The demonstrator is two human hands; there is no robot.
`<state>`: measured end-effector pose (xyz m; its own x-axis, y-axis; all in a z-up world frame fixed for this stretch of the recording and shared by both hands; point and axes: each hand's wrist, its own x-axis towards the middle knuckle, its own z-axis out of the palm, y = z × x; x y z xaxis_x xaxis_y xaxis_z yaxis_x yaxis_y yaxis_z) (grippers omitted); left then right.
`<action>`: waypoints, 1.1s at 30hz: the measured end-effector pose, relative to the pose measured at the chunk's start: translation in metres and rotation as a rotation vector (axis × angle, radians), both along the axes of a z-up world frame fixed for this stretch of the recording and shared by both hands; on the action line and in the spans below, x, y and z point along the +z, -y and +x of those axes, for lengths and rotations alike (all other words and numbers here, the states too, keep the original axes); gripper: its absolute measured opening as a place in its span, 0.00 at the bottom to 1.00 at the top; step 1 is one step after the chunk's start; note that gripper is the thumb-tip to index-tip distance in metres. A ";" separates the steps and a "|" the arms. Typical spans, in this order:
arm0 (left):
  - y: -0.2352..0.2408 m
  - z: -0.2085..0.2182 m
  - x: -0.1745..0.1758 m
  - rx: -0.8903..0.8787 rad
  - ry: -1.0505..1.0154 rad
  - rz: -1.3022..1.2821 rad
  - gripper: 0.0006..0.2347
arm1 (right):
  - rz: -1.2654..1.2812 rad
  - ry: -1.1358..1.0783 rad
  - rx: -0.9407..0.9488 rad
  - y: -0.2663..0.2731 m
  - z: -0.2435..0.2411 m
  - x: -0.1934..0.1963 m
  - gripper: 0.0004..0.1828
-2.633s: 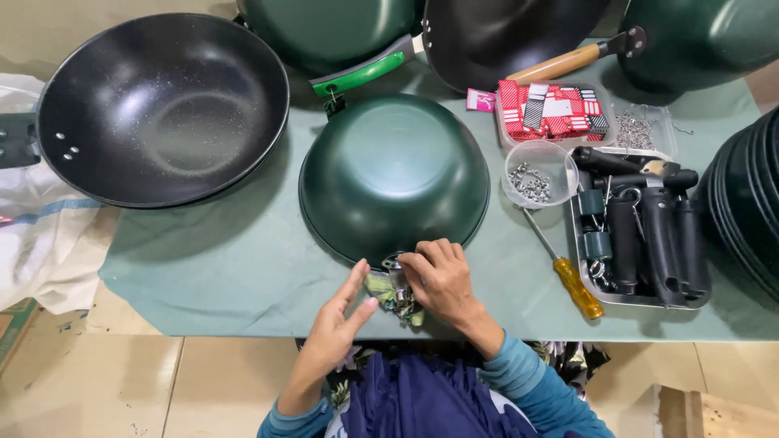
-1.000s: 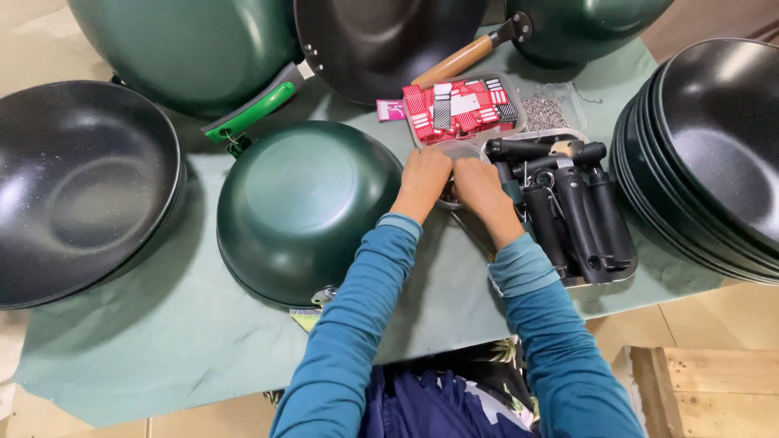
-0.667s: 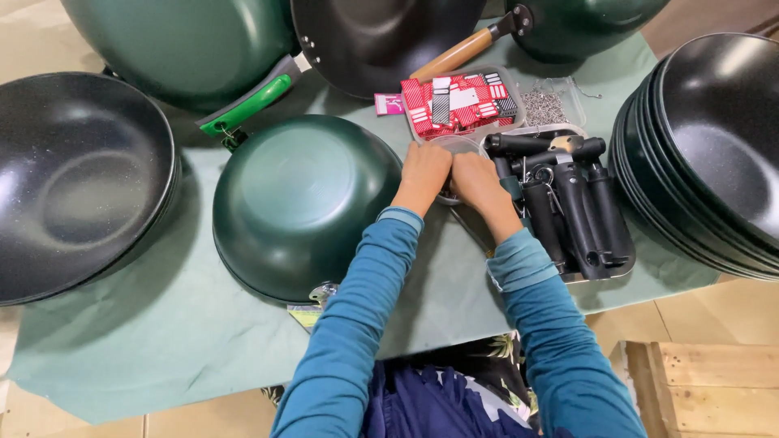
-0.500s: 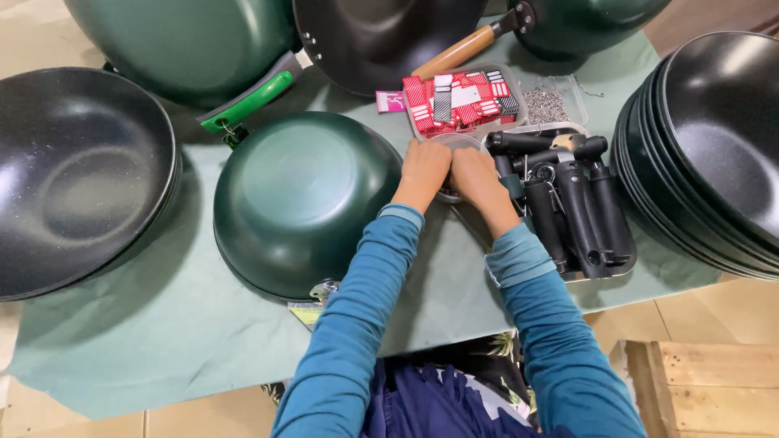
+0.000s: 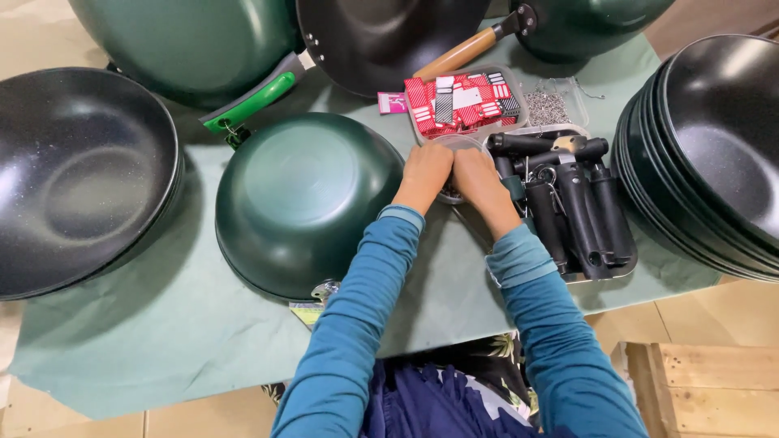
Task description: Assembling handles onto various woks and lids using a manual screwdriver and screws.
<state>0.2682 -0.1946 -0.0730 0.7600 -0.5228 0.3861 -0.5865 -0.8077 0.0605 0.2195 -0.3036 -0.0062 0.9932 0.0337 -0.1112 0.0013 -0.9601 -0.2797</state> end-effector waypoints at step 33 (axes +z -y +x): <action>0.011 -0.039 0.047 0.114 0.013 0.042 0.08 | 0.176 0.173 0.057 0.007 -0.036 0.023 0.10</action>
